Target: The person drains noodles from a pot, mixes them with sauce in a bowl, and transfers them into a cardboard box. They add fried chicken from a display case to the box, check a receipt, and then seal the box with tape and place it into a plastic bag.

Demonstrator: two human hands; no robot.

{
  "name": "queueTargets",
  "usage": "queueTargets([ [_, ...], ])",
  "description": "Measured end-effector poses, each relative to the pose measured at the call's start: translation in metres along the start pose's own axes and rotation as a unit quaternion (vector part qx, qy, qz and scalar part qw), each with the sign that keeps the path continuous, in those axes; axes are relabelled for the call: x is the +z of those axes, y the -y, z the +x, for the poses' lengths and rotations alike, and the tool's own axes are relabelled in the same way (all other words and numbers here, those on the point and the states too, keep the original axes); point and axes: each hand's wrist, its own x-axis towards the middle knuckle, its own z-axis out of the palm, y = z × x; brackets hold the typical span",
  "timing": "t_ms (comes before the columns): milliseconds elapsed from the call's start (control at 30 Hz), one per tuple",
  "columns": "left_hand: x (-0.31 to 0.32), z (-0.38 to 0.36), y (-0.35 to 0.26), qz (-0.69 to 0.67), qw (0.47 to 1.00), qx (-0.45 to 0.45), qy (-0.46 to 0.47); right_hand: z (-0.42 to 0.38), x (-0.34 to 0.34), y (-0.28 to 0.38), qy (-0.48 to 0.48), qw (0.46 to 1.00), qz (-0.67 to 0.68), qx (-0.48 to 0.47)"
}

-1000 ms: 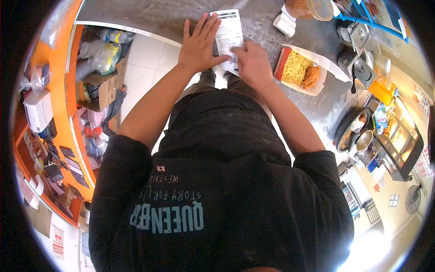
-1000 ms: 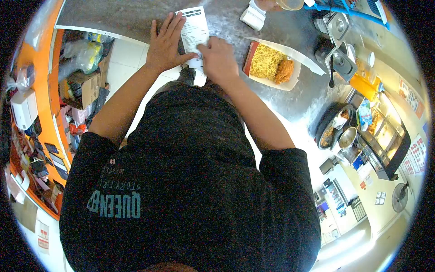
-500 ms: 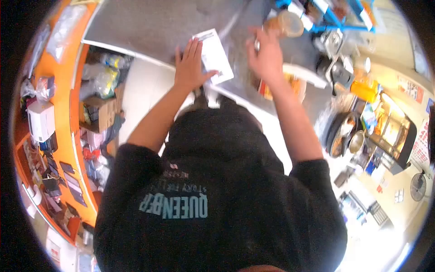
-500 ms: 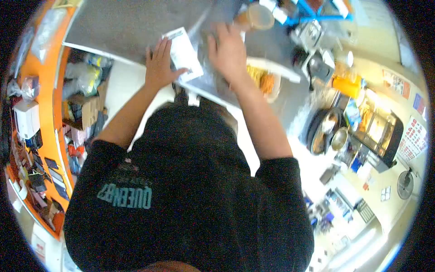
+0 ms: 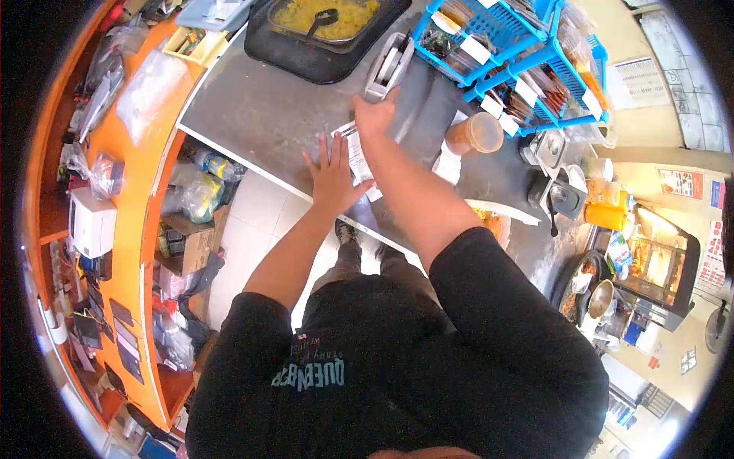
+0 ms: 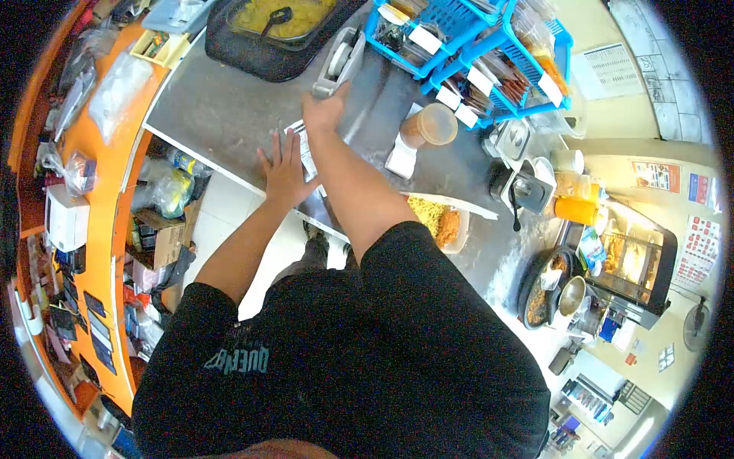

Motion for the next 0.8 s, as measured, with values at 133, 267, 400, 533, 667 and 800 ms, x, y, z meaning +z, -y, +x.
queueTargets([
  [133,-0.001,0.011,-0.008,-0.021,1.0,0.014,-0.014,-0.002,-0.04,0.03,0.01,0.998,-0.054,0.042],
  [267,0.01,0.038,-0.013,-0.063,0.996,-0.011,-0.063,-0.009,-0.047,0.007,0.074,0.995,-0.044,0.05],
  [400,0.046,0.045,0.006,-0.171,0.969,-0.017,-0.178,-0.048,-0.084,0.043,0.07,0.995,-0.056,-0.046],
  [533,0.008,0.005,0.008,-0.165,0.96,0.076,-0.215,-0.092,-0.209,0.065,0.341,0.925,0.0,-0.165],
  [667,-0.041,-0.014,-0.063,-0.353,0.9,0.253,-0.051,-0.145,-0.358,-0.015,0.483,0.872,-0.048,-0.058],
  [800,-0.049,-0.01,-0.169,-0.388,0.869,0.303,0.039,-0.202,-0.439,-0.12,0.25,0.905,0.097,0.332],
])
